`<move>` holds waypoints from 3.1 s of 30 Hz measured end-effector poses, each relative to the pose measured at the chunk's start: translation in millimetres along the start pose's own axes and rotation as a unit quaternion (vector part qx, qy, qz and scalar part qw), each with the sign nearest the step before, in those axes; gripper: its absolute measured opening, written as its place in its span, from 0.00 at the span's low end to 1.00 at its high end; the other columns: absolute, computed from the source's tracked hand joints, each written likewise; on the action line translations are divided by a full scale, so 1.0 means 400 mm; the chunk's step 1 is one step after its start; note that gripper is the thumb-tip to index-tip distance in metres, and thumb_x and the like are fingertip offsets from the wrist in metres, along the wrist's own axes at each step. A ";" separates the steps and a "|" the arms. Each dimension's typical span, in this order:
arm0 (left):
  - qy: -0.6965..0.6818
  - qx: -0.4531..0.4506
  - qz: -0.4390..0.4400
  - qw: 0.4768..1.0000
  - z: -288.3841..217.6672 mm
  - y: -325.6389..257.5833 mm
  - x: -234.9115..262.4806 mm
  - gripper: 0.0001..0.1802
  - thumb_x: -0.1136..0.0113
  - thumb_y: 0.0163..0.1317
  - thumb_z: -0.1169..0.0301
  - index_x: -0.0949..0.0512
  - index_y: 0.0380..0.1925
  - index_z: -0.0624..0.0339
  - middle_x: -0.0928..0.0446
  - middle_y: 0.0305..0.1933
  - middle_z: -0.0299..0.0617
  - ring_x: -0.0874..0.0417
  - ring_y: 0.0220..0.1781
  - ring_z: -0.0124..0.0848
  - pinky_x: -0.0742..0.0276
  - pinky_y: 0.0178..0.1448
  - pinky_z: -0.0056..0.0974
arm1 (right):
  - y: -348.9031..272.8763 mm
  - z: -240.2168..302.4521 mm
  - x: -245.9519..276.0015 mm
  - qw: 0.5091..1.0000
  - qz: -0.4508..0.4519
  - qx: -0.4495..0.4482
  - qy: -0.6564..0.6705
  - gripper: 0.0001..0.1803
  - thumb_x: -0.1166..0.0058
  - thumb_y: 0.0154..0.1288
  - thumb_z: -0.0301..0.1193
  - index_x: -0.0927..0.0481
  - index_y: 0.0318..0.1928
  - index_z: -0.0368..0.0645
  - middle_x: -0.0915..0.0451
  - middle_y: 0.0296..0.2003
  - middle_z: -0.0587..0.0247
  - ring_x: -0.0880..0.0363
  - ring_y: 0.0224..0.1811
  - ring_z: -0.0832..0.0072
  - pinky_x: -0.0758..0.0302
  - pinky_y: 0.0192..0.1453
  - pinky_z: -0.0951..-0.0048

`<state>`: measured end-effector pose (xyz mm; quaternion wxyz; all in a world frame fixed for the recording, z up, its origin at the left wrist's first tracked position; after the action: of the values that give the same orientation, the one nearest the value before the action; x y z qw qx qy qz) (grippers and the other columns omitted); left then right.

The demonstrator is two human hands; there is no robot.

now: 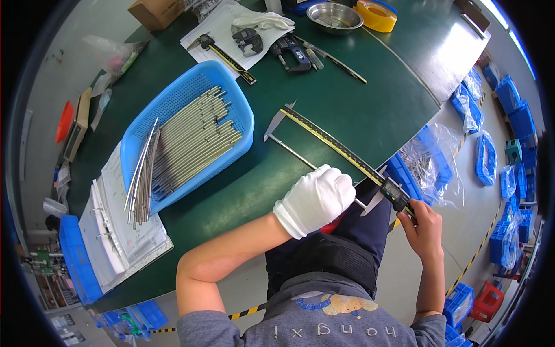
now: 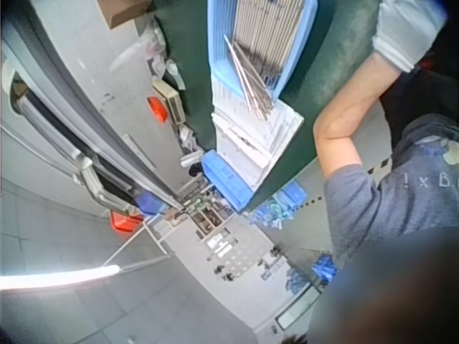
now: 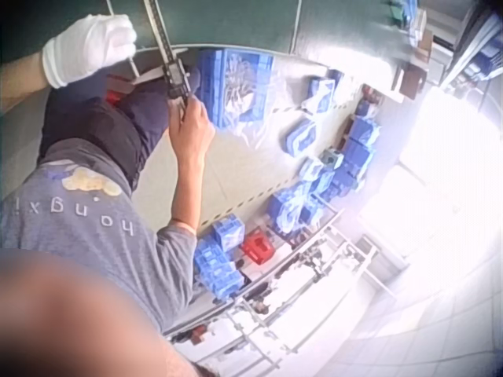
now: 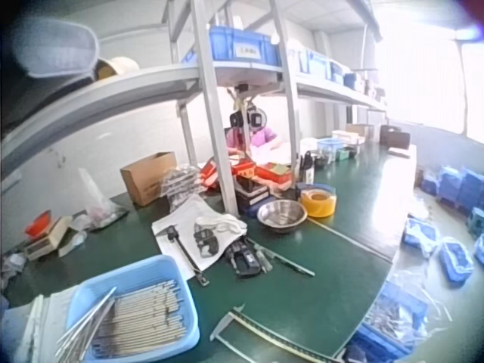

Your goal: Measuring the length of metal rods using a digital caliper.

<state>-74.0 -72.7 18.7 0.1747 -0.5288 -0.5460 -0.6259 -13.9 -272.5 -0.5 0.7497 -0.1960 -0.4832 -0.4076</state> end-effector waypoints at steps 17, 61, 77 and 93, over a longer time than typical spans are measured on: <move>-0.023 0.024 0.036 0.999 0.016 0.004 -0.004 0.09 0.43 0.39 0.77 0.23 0.26 0.56 0.29 0.26 0.38 0.23 0.31 0.38 0.25 0.26 0.39 | -0.003 -0.005 0.001 1.000 0.001 0.012 -0.010 0.16 0.38 0.55 0.37 0.25 0.39 0.42 0.23 0.27 0.60 0.24 0.24 0.60 0.31 0.24 0.64; 0.187 0.268 -0.245 0.913 0.142 -0.340 0.597 0.13 0.42 0.46 0.90 0.19 0.30 0.64 0.19 0.37 0.45 0.16 0.41 0.37 0.21 0.44 0.32 | 0.009 -0.015 -0.004 0.999 -0.011 -0.004 0.033 0.14 0.41 0.53 0.27 0.26 0.40 0.35 0.25 0.27 0.51 0.26 0.22 0.59 0.31 0.27 0.65; 0.183 0.363 0.029 0.913 0.299 -0.279 0.464 0.05 0.42 0.56 0.71 0.20 0.31 0.57 0.21 0.34 0.44 0.20 0.38 0.41 0.25 0.43 0.41 | 0.011 -0.016 0.002 0.999 -0.005 -0.001 0.034 0.14 0.42 0.52 0.25 0.26 0.40 0.34 0.25 0.25 0.53 0.28 0.20 0.65 0.32 0.26 0.70; 0.187 0.386 0.336 0.838 0.472 -0.246 0.272 0.11 0.50 0.53 0.71 0.22 0.32 0.63 0.22 0.38 0.54 0.20 0.42 0.48 0.25 0.49 0.45 | 0.017 -0.011 0.000 0.999 -0.021 -0.002 0.035 0.14 0.38 0.50 0.29 0.26 0.37 0.38 0.24 0.25 0.55 0.26 0.19 0.64 0.31 0.25 0.69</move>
<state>-105.0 163.9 33.1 0.6633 -0.4421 -0.4891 -0.3541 -6.1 -271.5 -2.0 0.7570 -0.1735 -0.4598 -0.4306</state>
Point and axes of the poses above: each hand's wrist, its own y-axis towards the middle knuckle, its own x-axis out of the back of the hand, z = x × y, the point moved 7 cm from there along y, towards the middle knuckle
